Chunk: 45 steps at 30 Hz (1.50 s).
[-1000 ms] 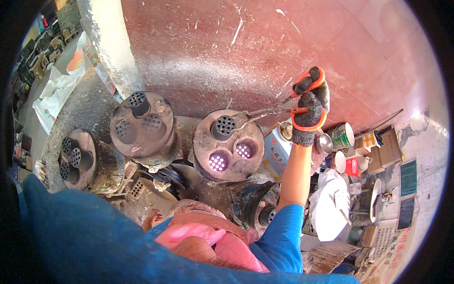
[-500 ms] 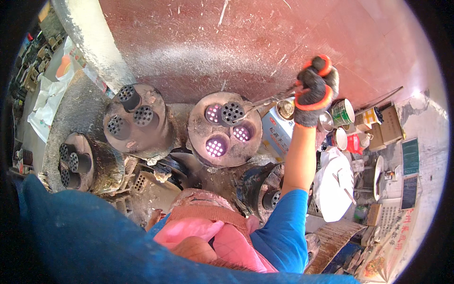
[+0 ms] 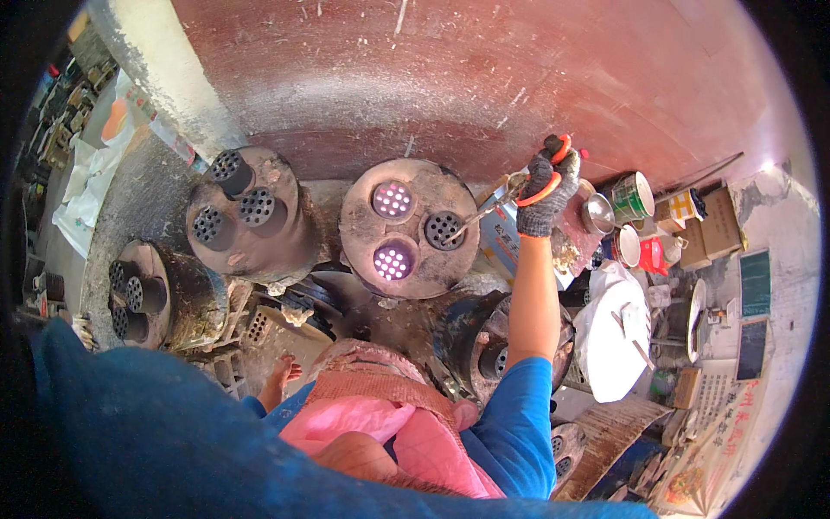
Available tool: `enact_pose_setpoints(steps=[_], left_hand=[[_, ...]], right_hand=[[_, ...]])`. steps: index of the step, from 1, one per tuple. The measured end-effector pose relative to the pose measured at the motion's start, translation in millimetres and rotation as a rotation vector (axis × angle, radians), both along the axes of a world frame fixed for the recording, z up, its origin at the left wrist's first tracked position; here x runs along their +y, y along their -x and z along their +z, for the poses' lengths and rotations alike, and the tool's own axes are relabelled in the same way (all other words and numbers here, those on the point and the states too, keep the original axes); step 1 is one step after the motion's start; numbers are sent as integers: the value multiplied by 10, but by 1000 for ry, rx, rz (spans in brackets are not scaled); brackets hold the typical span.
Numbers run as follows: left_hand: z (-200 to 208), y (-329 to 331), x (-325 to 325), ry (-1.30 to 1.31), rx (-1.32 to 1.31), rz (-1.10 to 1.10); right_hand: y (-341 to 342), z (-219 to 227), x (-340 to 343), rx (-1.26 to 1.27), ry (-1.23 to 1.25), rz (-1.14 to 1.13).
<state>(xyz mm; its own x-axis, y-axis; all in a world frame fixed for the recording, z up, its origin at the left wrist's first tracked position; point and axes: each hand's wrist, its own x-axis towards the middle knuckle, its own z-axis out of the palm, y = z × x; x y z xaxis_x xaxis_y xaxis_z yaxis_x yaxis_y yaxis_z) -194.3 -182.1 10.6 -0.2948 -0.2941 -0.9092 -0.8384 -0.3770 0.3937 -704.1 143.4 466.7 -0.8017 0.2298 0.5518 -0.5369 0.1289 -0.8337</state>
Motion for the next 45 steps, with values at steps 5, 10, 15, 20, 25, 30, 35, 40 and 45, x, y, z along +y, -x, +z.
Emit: enact_pose_setpoints(steps=[5, 10, 15, 20, 25, 30, 35, 40, 45], left_hand=[[24, -346, 73, -13, -30, 66], [-50, -561, 172, -44, -131, 121], [-123, -476, 189, -57, -91, 129], [-89, -426, 117, -45, -43, 166], [-69, -537, 128, -40, -73, 169], [-94, -648, 159, -57, -72, 174], [-182, -687, 140, -55, -47, 219], [-216, -757, 118, -40, -49, 192], [-152, -697, 103, -50, -53, 187]], right_hand=[[52, 197, -194, 20, 187, 181], [-85, 614, -293, 107, 245, 257], [-8, 373, -676, 84, 329, 378], [30, 229, -873, 43, 324, 408], [-56, 260, -947, 39, 303, 432], [-62, 277, -1020, 33, 235, 406], [-87, 213, -1080, 48, 245, 385], [-34, 205, -1161, -13, 202, 281], [-2, 214, -1200, 8, 144, 352]])
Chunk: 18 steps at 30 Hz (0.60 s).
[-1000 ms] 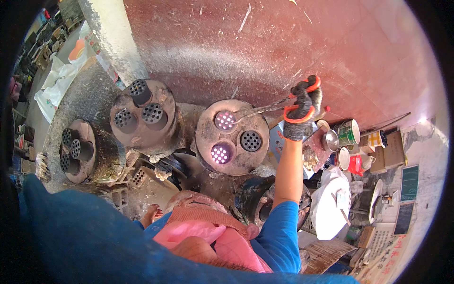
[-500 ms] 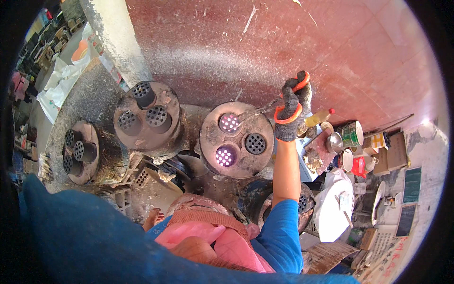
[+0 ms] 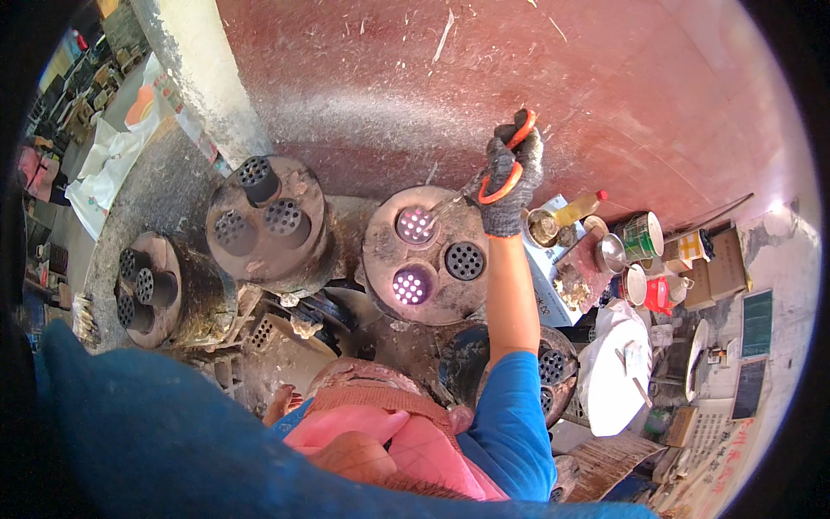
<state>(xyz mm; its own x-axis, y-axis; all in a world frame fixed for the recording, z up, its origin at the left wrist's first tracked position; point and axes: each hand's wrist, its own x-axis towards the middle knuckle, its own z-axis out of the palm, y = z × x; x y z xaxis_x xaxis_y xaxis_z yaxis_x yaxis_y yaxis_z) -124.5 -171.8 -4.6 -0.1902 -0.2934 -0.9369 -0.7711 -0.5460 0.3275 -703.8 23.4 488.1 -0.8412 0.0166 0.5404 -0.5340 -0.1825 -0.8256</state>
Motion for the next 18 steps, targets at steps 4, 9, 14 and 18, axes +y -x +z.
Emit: enact_pose_setpoints(steps=[4, 9, 14, 18], left_hand=[[57, 121, -12, 15, 14, -32], [67, 241, -49, 25, 35, -43], [29, 272, -67, 21, 61, -62], [-41, 290, -53, -1, 18, -88]], right_hand=[[-60, -142, -77, 71, 57, 34], [137, -243, -226, -110, -35, -173], [136, 244, 186, 110, 84, -181], [-90, 759, 486, 121, 71, -241]])
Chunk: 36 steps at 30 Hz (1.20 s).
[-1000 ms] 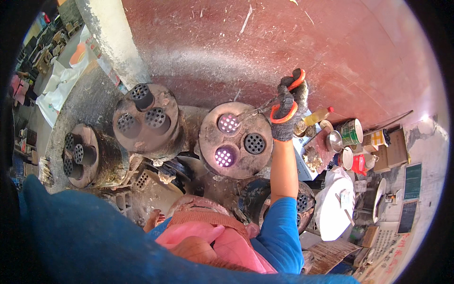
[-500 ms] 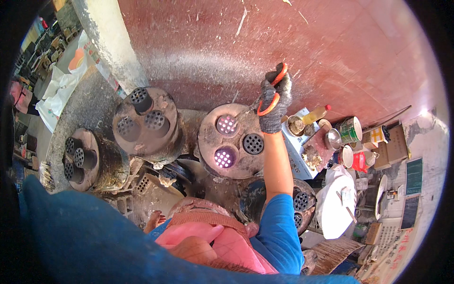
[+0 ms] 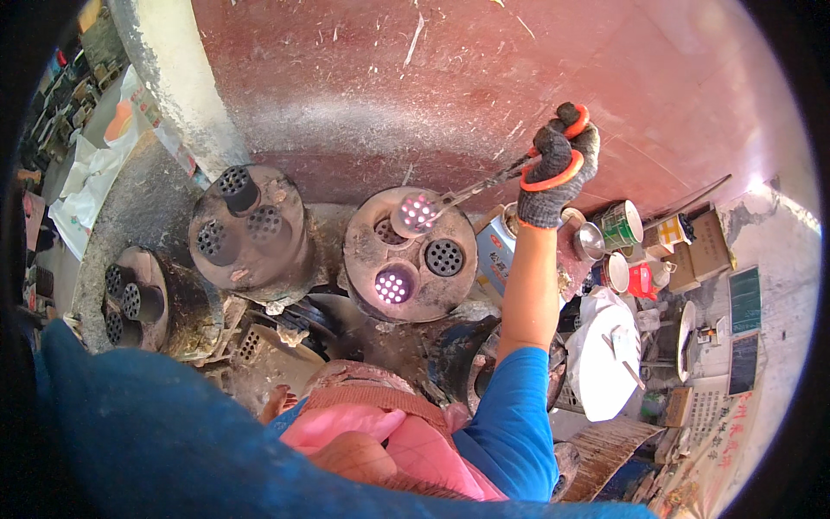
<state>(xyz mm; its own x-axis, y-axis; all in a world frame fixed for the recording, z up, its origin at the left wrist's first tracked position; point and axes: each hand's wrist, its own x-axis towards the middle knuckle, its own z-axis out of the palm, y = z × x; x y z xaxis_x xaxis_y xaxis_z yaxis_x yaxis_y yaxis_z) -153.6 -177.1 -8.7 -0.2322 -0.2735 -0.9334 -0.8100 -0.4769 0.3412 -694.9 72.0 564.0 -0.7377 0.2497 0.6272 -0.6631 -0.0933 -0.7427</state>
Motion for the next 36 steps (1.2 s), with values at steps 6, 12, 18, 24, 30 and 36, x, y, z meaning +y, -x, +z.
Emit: enact_pose_setpoints(steps=[6, 12, 18, 24, 30, 36], left_hand=[[-119, 281, -56, -6, 30, -59], [4, 377, -125, 6, 73, -90], [102, 232, -39, 1, 17, -49], [70, 182, -12, -4, -32, -14], [55, 90, -83, 43, 25, 42], [65, 83, -77, -3, -40, -3]], right_hand=[[-68, -275, -20, 33, -80, -62], [-161, -231, -15, 70, -92, 57], [-383, 160, 80, 242, 49, 280], [49, -959, -252, -93, 38, 108], [337, -1741, -367, -138, 49, 161], [607, -2109, -532, -212, 491, 389]])
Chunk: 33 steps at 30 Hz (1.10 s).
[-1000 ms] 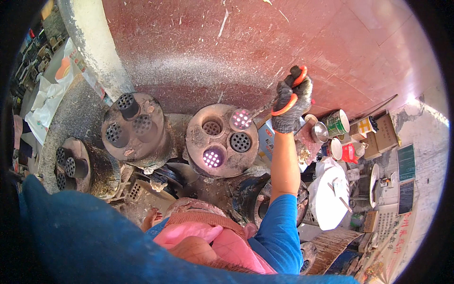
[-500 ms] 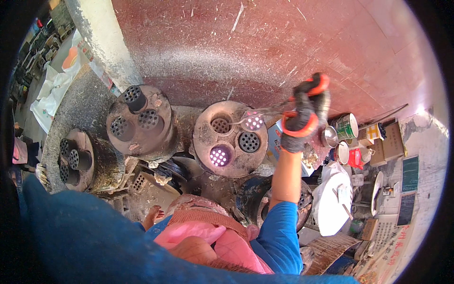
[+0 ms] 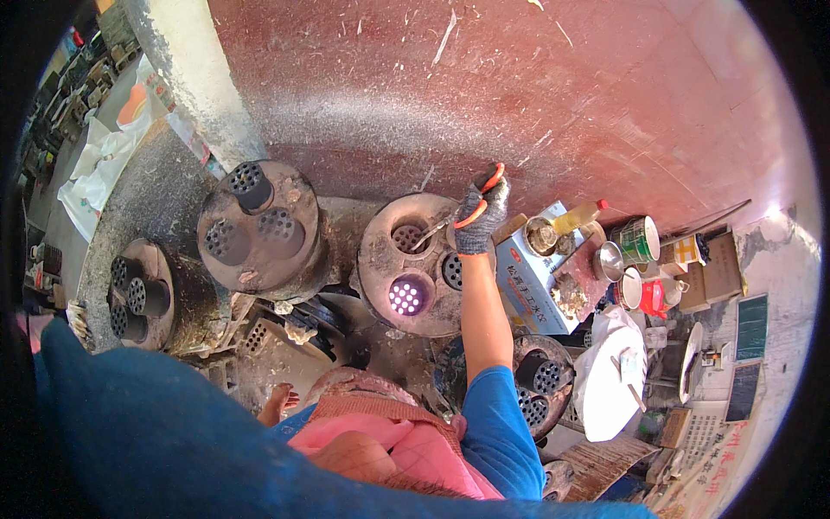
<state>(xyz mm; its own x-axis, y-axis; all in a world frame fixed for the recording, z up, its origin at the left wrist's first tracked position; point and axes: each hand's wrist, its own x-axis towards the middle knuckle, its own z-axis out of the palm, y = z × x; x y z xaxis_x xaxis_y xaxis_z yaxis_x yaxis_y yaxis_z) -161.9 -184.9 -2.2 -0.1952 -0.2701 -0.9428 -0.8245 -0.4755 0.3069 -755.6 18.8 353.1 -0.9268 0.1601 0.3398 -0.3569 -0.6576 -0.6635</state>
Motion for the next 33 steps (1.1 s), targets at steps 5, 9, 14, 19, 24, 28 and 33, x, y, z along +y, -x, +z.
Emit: enact_pose_setpoints(steps=[5, 9, 14, 19, 24, 28, 33], left_hand=[[37, 153, -13, -5, 12, -74], [-32, 275, -41, -12, 40, -147], [-342, 374, -116, -13, 70, -293], [-770, 597, -190, -88, 56, -556], [-930, 641, -46, -46, 124, -758], [-961, 561, 330, -316, 250, -947], [-620, 556, 809, -43, 566, -1584]], right_hand=[[-200, 647, 197, 130, -424, -325], [-799, 1543, 630, 267, -385, -429], [-1904, 2191, 1717, 379, -229, -188], [-3634, 2307, 3009, 258, -265, -415], [-5744, 2081, 3966, 16, -362, -825], [-7344, 1477, 4613, -383, -422, -1277], [-8711, 212, 5521, -915, -578, -1803]])
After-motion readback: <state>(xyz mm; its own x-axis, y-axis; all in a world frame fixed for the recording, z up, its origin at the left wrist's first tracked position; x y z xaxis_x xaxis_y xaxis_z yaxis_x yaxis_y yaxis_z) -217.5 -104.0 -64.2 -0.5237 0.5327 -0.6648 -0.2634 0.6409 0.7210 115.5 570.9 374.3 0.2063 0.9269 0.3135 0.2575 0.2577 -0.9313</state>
